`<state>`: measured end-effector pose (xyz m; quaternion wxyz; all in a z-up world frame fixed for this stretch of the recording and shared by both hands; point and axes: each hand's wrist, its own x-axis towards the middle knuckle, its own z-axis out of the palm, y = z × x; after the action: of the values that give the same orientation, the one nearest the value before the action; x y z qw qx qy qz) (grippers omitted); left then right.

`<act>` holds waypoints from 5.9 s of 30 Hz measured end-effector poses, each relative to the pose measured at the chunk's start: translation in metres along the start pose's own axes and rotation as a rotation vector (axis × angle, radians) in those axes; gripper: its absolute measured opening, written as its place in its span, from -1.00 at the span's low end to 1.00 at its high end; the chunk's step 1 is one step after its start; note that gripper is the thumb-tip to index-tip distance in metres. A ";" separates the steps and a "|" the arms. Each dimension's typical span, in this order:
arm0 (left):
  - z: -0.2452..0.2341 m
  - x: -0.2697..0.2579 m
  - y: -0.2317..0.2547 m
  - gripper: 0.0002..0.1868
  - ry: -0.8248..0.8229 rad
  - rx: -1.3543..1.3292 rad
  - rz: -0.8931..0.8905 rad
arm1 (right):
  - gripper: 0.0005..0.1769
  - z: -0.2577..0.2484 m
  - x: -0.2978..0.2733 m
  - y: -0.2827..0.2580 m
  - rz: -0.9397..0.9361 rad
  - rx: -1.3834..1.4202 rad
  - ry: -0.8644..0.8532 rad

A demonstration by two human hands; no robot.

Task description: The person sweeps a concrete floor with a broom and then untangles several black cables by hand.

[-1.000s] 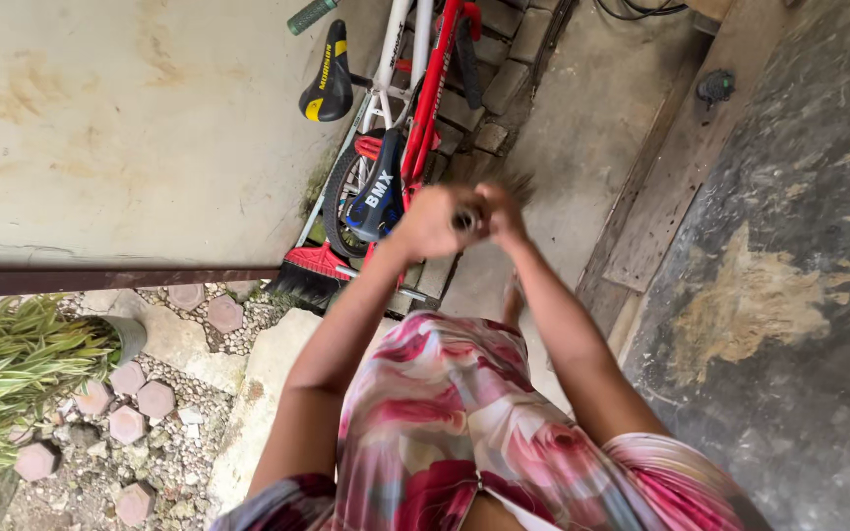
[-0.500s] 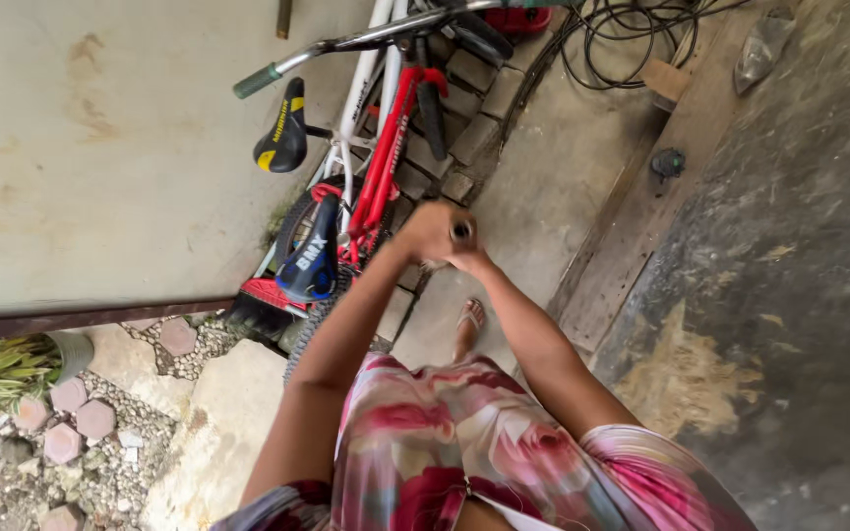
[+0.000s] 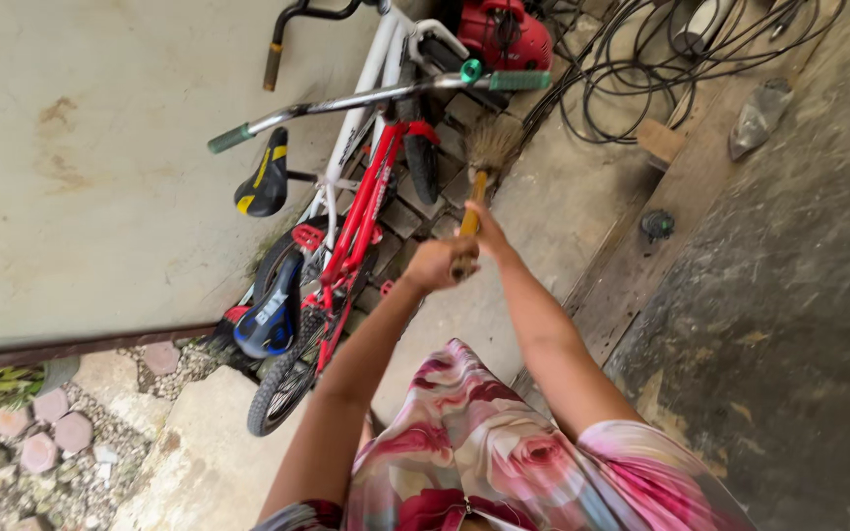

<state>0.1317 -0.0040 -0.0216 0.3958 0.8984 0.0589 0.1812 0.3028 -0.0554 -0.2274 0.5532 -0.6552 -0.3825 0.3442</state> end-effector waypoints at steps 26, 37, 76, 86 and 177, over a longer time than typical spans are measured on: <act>-0.012 0.218 -0.006 -0.73 -0.043 0.018 -0.158 | -0.70 -0.108 0.090 -0.026 0.043 -0.365 0.004; -0.010 0.399 0.052 -0.74 -0.079 -0.152 0.189 | -0.79 -0.263 0.163 -0.057 -0.146 0.099 0.188; -0.010 0.870 -0.184 -0.78 0.461 -0.488 0.170 | -0.68 -0.504 0.635 -0.101 -0.271 0.057 0.257; 0.037 0.896 -0.384 -0.69 0.414 -0.537 -0.188 | -0.65 -0.484 0.752 -0.068 0.025 -0.351 0.302; 0.499 1.068 -0.377 -0.67 -0.602 -0.695 -0.780 | -0.60 -0.844 0.565 0.195 0.719 0.075 1.051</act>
<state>1.3217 0.1740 -0.3097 0.7026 0.6404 0.2067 -0.2312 1.3301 0.0346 -0.3083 0.5394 -0.8042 0.1962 0.1541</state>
